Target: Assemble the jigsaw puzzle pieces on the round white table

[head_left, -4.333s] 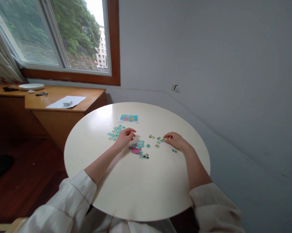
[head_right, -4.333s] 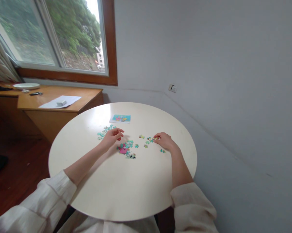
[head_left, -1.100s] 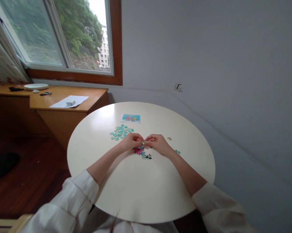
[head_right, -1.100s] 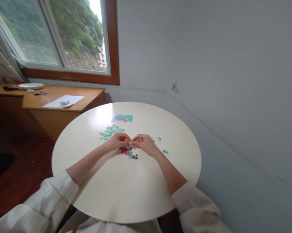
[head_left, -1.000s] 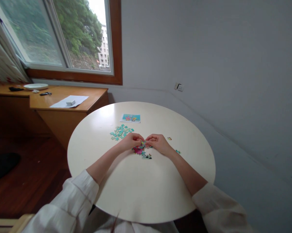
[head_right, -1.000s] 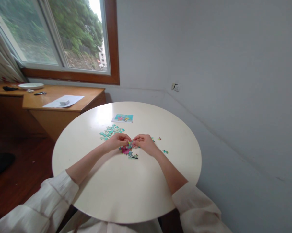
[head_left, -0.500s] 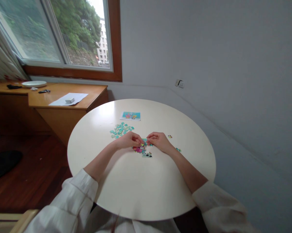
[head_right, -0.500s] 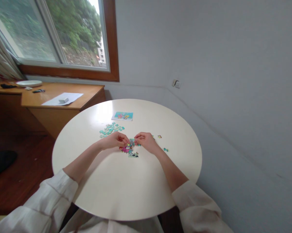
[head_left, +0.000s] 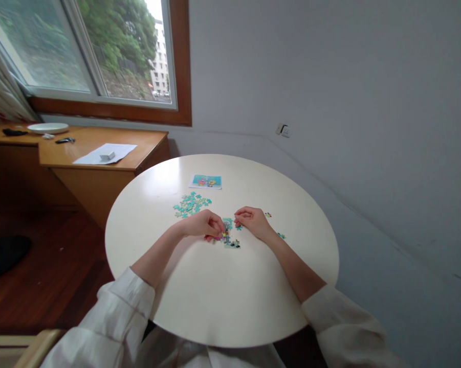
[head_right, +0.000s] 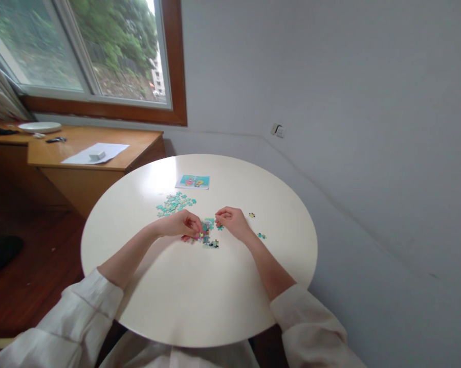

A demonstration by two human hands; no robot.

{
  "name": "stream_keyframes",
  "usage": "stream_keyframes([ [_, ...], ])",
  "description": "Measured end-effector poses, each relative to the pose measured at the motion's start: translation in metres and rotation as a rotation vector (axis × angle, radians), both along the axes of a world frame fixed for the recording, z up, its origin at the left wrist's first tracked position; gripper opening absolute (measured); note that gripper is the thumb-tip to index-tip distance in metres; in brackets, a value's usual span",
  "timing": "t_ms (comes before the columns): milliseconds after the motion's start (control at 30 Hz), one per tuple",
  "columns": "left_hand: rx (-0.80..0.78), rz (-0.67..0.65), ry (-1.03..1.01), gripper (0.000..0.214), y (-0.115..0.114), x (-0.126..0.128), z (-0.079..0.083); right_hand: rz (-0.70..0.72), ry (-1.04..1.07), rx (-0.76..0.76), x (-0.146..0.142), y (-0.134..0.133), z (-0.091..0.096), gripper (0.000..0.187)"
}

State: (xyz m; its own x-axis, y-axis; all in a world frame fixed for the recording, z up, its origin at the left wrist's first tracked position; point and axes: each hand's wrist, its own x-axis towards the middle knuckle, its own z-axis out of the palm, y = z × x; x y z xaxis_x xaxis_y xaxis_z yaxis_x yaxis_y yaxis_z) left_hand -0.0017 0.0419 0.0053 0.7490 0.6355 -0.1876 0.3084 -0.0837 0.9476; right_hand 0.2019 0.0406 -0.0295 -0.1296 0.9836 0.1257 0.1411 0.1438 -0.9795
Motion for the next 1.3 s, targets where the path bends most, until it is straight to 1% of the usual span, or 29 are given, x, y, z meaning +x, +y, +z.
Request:
stream_keyframes([
  [200,0.024,-0.031,0.051,0.013,-0.003,0.002,0.001,-0.029,0.023,0.017,0.001,0.001,-0.001,0.025],
  [400,0.039,-0.047,0.086,0.015,-0.004,0.001,-0.001,-0.026,-0.012,0.032,0.001,0.001,-0.003,0.025],
  [667,0.012,-0.059,0.082,0.016,-0.002,0.001,-0.004,-0.014,-0.04,0.041,0.003,0.001,-0.003,0.02],
  [900,0.003,-0.088,0.077,0.018,0.002,0.0,-0.009,-0.003,-0.049,0.07,0.008,0.004,-0.005,0.022],
  [1033,0.01,-0.095,0.088,0.018,0.003,0.0,-0.01,0.001,-0.047,0.061,0.009,0.006,-0.008,0.022],
  [1300,0.034,-0.123,0.089,0.016,0.001,0.0,-0.009,-0.061,-0.028,0.073,0.007,0.006,-0.006,0.024],
])
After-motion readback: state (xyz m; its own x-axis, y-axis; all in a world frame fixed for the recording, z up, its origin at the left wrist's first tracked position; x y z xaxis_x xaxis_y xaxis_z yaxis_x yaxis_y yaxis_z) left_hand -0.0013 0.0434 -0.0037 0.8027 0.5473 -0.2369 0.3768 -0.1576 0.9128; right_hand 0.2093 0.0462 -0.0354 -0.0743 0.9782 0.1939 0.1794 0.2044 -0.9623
